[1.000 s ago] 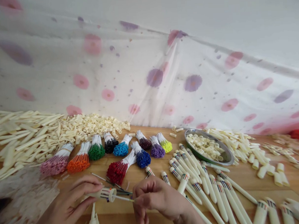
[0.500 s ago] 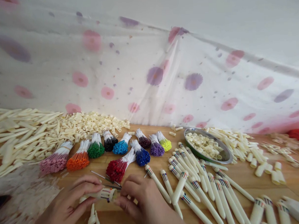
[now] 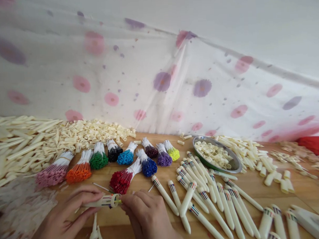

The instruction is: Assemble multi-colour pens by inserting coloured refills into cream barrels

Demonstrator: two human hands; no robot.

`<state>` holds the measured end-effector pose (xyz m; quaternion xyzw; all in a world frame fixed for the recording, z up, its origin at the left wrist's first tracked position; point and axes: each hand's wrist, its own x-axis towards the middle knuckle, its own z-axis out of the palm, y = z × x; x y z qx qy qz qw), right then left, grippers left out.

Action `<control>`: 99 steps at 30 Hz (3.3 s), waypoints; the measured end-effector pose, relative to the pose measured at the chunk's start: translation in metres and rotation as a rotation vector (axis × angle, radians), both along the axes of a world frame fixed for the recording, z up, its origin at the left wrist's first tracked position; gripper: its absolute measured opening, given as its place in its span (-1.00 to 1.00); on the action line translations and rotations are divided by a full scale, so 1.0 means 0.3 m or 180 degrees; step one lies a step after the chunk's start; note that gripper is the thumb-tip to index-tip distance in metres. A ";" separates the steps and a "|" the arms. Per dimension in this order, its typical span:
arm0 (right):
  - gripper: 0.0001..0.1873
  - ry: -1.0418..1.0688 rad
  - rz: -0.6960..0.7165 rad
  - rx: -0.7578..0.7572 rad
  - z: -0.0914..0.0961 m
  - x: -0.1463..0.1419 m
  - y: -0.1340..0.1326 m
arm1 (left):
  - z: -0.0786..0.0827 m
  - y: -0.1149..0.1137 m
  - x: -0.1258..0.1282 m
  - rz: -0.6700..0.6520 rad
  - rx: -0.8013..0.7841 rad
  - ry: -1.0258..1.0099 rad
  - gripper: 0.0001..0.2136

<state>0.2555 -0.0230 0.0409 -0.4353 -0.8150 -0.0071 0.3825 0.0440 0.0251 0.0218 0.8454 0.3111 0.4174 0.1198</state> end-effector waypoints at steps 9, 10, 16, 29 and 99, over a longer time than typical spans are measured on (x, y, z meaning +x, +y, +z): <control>-0.73 -0.0131 0.0107 -0.0442 0.005 -0.005 -0.004 | 0.005 -0.011 0.010 0.0074 0.0239 0.0043 -0.87; -0.74 0.0075 0.0126 -0.0584 -0.001 -0.005 -0.005 | 0.005 -0.011 0.009 0.0088 0.0275 0.0052 -0.87; -0.54 0.2332 0.0238 -0.2534 -0.041 -0.030 -0.007 | -0.004 -0.017 -0.001 0.0173 0.0354 0.0194 -0.85; -0.54 0.3747 0.0309 -0.3849 -0.011 -0.036 0.002 | 0.014 -0.022 0.002 0.0210 0.0513 0.0160 -0.83; -0.82 0.0612 0.0666 -0.1027 -0.005 0.023 -0.007 | 0.000 -0.062 0.041 -0.0045 -0.0071 -0.0239 -0.85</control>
